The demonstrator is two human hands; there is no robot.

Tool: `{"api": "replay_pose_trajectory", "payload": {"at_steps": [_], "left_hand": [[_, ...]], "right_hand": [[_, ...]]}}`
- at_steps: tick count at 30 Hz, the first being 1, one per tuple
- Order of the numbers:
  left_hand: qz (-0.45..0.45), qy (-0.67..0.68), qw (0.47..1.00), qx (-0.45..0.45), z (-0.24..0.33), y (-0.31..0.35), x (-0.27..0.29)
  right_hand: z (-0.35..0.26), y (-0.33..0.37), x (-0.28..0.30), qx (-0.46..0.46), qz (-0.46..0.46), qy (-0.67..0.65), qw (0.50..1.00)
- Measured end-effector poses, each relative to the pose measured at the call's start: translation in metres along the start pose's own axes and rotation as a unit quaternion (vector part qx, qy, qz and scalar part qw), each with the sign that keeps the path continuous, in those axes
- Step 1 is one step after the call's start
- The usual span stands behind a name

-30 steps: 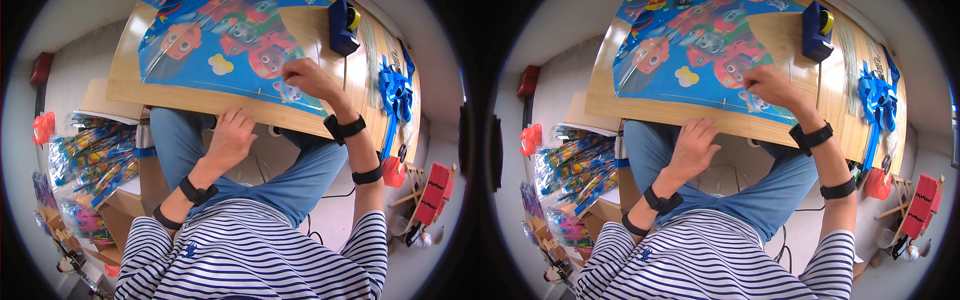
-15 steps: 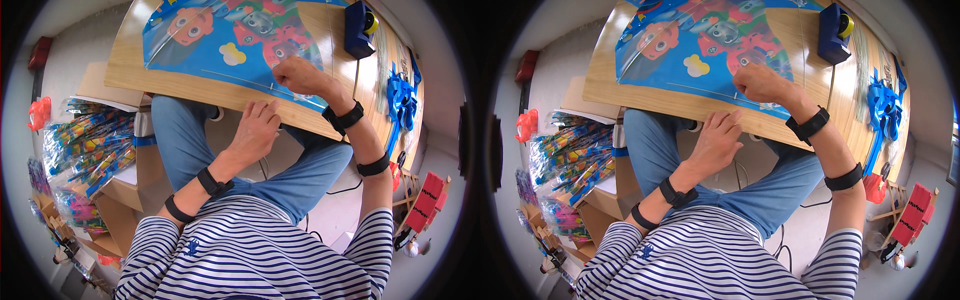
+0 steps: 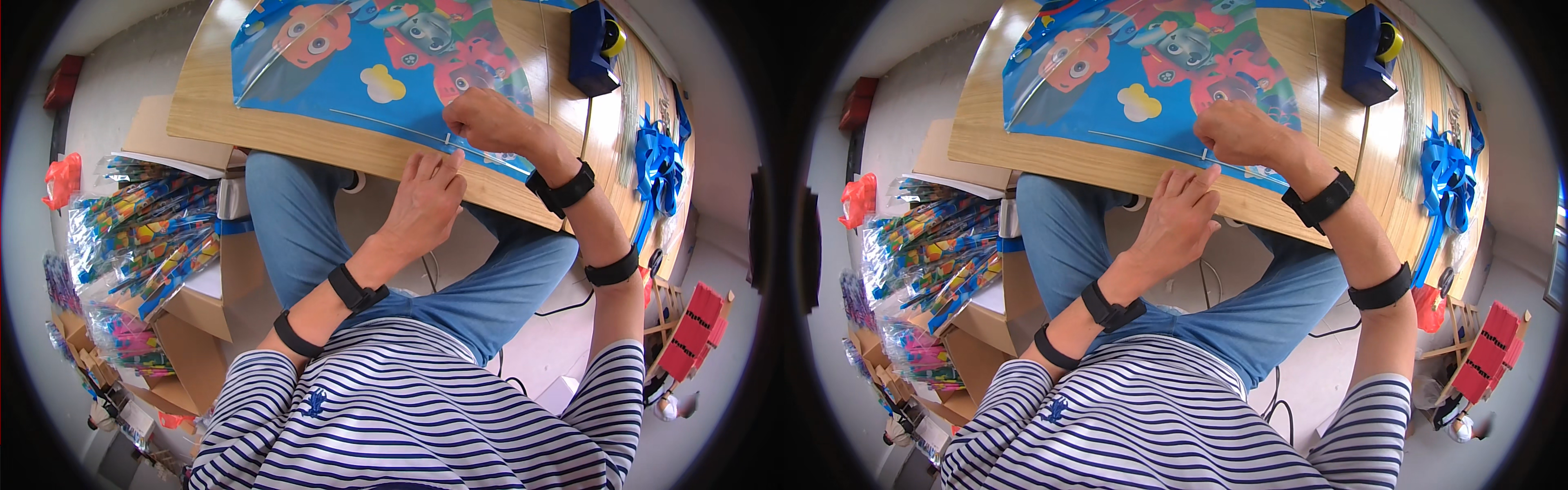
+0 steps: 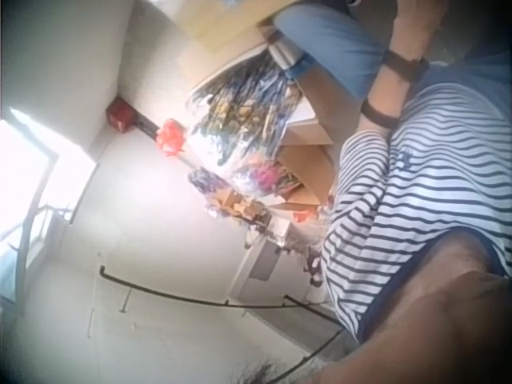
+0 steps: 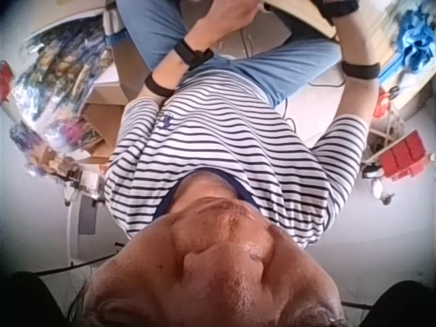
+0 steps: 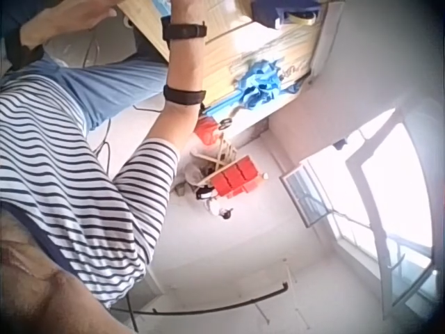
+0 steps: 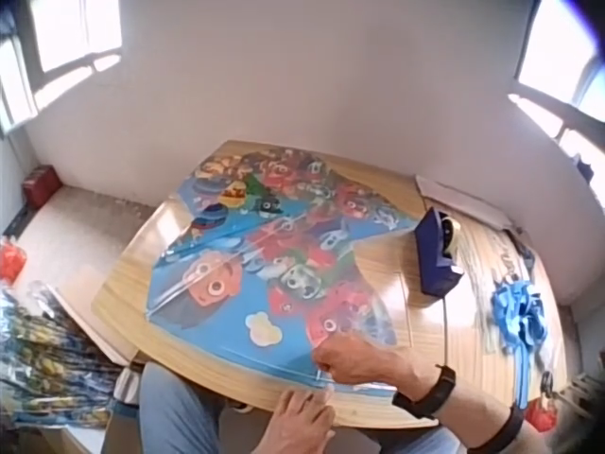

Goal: Assembling a plastic kite by attaching support sticks and reinforcing them with tape.

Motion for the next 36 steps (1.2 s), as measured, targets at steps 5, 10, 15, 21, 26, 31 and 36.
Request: {"api": "replay_pose_trajectory", "payload": {"at_steps": [5,10,15,21,26,31,36], "left_hand": [[0.002,-0.009,1.0,0.004,-0.004,0.001,-0.004],[0.004,-0.039,0.999,-0.001,-0.006,0.001,-0.009],[0.003,-0.048,0.999,0.004,-0.006,-0.003,-0.011],[-0.008,-0.064,0.998,0.001,-0.005,-0.005,-0.008],[-0.012,-0.075,0.997,0.0,-0.003,-0.006,-0.007],[-0.012,-0.081,0.997,0.004,-0.003,-0.007,-0.006],[-0.022,-0.098,0.995,0.01,-0.004,-0.006,-0.008]], "right_hand": [[-0.001,-0.002,0.0,0.006,0.01,-0.008,1.0],[-0.001,-0.003,-0.003,0.0,0.003,0.002,1.0],[-0.002,-0.007,-0.001,-0.001,0.02,0.021,1.0],[0.009,-0.011,-0.002,-0.052,0.037,0.059,0.996],[0.012,-0.006,0.038,-0.09,0.238,0.073,0.964],[0.007,0.02,0.03,-0.133,0.207,-0.064,0.967],[0.014,0.047,-0.022,-0.263,0.195,-0.158,0.932]]}}
Point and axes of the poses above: each hand's wrist, its own y-axis away from the middle knuckle, its own x-axis out of the back of the hand, z = x × y, the point moved 6 cm from there along -y, towards the middle knuckle, and after that the axes turned 9 degrees about -x, right-handed, at the moved point
